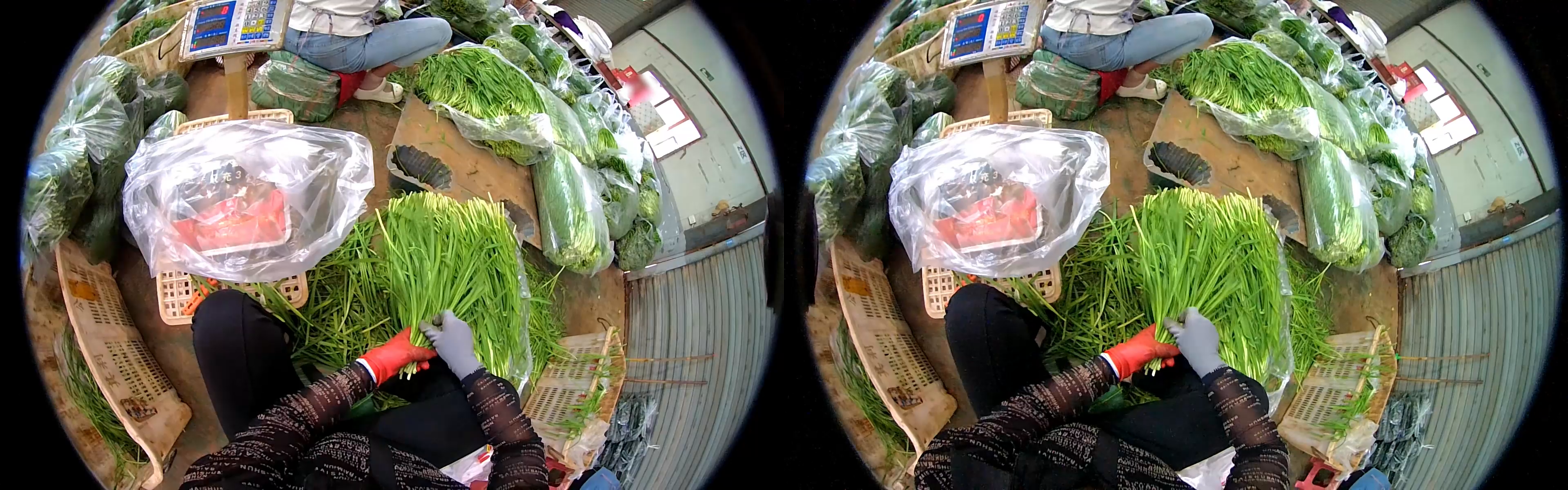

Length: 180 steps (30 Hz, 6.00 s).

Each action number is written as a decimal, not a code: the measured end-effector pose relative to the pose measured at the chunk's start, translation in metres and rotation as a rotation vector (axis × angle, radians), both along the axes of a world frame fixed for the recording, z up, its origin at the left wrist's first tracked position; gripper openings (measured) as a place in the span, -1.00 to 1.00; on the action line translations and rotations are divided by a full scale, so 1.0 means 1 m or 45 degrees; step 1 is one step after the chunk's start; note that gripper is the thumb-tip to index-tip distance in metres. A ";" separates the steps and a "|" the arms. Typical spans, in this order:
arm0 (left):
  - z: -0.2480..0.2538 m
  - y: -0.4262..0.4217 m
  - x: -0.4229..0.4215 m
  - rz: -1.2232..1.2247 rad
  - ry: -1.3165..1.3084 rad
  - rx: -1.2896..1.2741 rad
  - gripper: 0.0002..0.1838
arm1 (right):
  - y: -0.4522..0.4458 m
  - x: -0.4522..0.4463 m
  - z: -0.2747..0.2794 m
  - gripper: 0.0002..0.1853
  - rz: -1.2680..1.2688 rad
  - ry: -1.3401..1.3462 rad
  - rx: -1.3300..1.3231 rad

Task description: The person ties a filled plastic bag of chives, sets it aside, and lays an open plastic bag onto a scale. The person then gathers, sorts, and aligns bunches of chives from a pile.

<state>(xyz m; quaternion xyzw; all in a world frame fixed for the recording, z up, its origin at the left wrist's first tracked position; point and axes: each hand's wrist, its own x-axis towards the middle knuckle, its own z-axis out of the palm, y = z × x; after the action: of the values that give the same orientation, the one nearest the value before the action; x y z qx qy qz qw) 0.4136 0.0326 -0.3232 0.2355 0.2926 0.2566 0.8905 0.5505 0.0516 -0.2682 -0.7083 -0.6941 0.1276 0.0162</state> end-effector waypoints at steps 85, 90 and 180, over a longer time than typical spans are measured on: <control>-0.002 0.010 -0.003 0.134 -0.267 -0.238 -0.71 | -0.012 -0.016 -0.006 -0.74 -0.731 1.579 0.071; 0.006 0.009 -0.007 0.109 -0.234 -0.163 -0.68 | -0.009 -0.016 0.009 -0.77 -0.740 1.546 0.006; -0.019 0.023 -0.011 0.156 -0.262 -0.001 -0.69 | 0.020 -0.013 0.026 -0.85 -0.907 1.575 -0.137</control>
<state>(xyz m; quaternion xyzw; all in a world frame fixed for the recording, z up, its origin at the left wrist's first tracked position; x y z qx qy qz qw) 0.4023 0.0554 -0.3425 0.1891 0.2137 0.3332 0.8986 0.5370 0.0718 -0.2427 -0.6895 -0.2769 0.5269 0.4126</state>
